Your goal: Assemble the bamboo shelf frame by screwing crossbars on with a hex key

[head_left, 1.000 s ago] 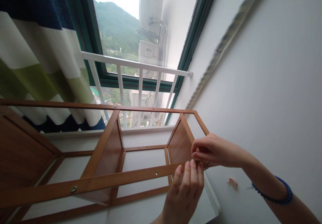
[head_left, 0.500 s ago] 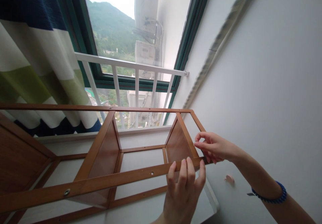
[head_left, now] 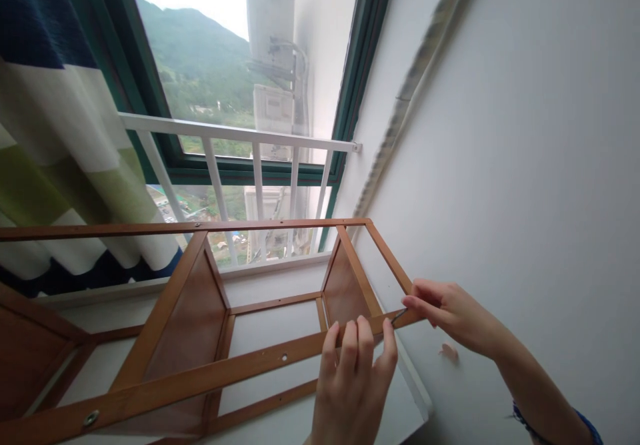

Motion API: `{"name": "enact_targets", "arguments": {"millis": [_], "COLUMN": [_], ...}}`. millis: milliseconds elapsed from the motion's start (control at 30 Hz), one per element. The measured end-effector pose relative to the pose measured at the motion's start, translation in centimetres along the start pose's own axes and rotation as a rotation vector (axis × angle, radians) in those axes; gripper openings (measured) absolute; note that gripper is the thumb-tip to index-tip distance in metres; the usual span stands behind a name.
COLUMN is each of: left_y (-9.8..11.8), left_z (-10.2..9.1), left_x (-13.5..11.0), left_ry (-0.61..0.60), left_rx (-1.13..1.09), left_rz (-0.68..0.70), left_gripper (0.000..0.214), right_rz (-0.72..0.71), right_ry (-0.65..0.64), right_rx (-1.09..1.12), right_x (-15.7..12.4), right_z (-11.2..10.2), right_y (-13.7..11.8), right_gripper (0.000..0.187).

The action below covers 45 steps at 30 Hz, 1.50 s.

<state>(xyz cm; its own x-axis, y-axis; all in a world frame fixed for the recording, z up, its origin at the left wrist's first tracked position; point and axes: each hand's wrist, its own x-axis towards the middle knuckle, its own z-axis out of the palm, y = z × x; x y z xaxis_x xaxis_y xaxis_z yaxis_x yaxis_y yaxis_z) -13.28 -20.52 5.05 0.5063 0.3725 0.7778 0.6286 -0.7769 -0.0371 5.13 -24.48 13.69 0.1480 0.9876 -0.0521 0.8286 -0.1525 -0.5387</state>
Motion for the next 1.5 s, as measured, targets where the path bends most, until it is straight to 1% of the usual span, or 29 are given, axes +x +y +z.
{"name": "enact_targets", "arguments": {"millis": [100,167,233,300,367,433,567,633,700,767,833,900,933,967,1000,1067,1133,1200,1267,1367,1433,1500], "left_y": [-0.4,-0.6,-0.8,-1.1,-1.5,-1.9,-2.4,-2.6,-3.0,-3.4,-3.7,-3.7,-3.6,-3.4,-3.1,-2.6,-2.2,-1.9,-1.7,-1.9,-2.2,-2.5], "left_z": [0.1,0.3,0.3,0.3,0.2,0.1,-0.2,-0.3,-0.5,-0.7,-1.0,-1.3,-1.4,-1.6,-1.6,-1.7,-1.7,-1.7,-1.7,-1.7,-1.6,-1.4], "left_x": [0.8,1.3,1.8,2.2,2.6,2.9,3.6,3.8,4.0,4.2,4.5,5.1,5.5,6.0,6.6,7.8,8.9,9.7,10.2,10.3,10.3,10.3], "left_ry": [0.005,0.01,-0.023,-0.072,-0.107,-0.136,-0.17,-0.174,-0.208,-0.262,-0.348,-0.498,-0.589,-0.671,-0.732,-0.793,-0.821,-0.869,-0.94,-1.036,-1.047,-1.028], "left_rx": [-0.076,-0.066,-0.014,0.021,0.019,0.006,0.007,-0.02,-0.084,-0.151,-0.194,-0.229,-0.245,-0.251,-0.242,-0.174,-0.088,-0.036,-0.001,0.039,0.018,-0.014], "left_rz": [0.071,0.139,0.208,0.285,0.358,0.399,0.418,0.42,0.414,0.418,0.409,0.353,0.302,0.241,0.184,0.103,0.102,0.136,0.158,0.19,0.222,0.242], "left_gripper": [0.029,0.023,0.02,0.018,0.015,0.015,0.021,0.02,0.021,0.028,0.034,0.029,0.025,0.022,0.022,0.033,0.047,0.048,0.043,0.041,0.035,0.025], "right_rz": [-0.121,-0.214,-0.301,-0.375,-0.431,-0.468,-0.458,-0.459,-0.459,-0.424,-0.347,-0.21,-0.129,-0.051,0.02,0.128,0.21,0.289,0.372,0.485,0.541,0.587], "right_ry": [0.027,0.047,0.079,0.132,0.207,0.3,0.549,0.635,0.71,0.841,1.046,1.291,1.355,1.372,1.347,1.238,1.137,1.068,1.025,0.946,0.871,0.782], "right_rx": [-0.086,-0.129,-0.164,-0.198,-0.217,-0.208,-0.132,-0.085,-0.013,0.108,0.281,0.467,0.55,0.624,0.69,0.798,0.886,0.946,0.986,1.038,1.078,1.126], "right_x": [-1.1,-1.6,-1.7,-1.5,-1.2,-0.8,-0.9,-1.3,-1.9,-2.4,-2.7,-2.7,-2.5,-2.2,-1.7,-0.7,0.4,1.3,1.7,1.6,1.2,0.9], "right_z": [0.6,1.2,1.9,2.7,3.4,3.8,3.7,3.4,3.8,5.2,7.8,11.3,13.3,15.3,17.3,21.0,24.2,26.8,28.9,31.3,32.6,33.6], "right_y": [-0.1,-0.2,-0.3,0.0,0.5,1.0,1.2,0.9,0.9,1.5,2.8,4.2,4.9,5.5,6.0,6.9,7.8,8.7,9.7,11.3,12.1,12.7], "right_gripper": [0.032,0.025,0.02,0.02,0.02,0.019,0.016,0.013,0.016,0.018,0.014,0.016,0.016,0.016,0.018,0.024,0.029,0.03,0.029,0.026,0.023,0.02]}}
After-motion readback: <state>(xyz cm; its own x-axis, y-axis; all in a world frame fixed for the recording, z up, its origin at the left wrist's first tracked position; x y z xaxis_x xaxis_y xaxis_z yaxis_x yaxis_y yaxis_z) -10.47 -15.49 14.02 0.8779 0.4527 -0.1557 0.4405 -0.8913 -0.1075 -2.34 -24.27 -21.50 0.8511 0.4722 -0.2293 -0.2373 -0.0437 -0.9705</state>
